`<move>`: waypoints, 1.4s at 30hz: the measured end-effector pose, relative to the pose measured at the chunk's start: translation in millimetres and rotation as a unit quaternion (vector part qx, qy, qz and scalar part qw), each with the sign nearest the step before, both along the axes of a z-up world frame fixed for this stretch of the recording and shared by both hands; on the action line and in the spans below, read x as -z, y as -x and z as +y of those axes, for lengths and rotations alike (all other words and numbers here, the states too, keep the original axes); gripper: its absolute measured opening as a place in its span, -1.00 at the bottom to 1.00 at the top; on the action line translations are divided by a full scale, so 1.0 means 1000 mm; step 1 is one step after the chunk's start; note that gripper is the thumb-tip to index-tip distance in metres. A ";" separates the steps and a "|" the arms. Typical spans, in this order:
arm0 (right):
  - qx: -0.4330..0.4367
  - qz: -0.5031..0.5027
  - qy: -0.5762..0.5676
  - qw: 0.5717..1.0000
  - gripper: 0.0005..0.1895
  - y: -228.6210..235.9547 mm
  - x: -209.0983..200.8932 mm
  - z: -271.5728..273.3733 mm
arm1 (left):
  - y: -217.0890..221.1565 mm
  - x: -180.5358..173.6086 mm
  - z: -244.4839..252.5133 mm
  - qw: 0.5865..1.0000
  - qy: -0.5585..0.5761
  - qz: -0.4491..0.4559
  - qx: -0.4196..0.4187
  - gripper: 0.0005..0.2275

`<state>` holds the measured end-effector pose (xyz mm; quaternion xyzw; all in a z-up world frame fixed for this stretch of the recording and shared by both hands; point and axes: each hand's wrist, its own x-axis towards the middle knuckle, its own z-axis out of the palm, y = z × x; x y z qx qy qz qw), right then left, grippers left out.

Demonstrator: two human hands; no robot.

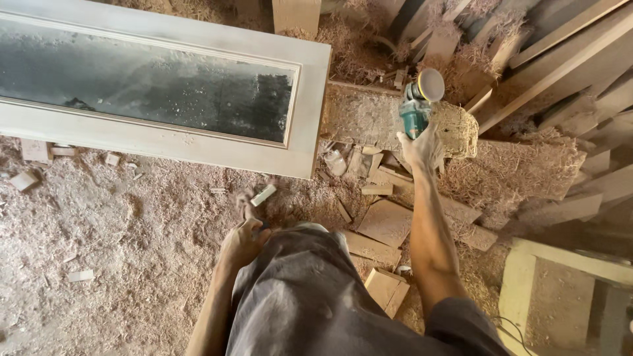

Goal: The person uses an orbital sander to smooth the surface of a wooden door panel with a glass insert. They move the sander along the frame and edges, then flip the panel to continue sanding the other side.

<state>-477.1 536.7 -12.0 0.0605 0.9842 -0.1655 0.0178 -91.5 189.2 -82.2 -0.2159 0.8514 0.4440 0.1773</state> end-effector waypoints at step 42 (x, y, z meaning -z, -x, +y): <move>-0.126 0.029 0.249 0.960 -0.58 -0.132 0.065 -0.166 | 0.055 -0.004 -0.148 0.993 0.098 0.049 -0.040 -0.81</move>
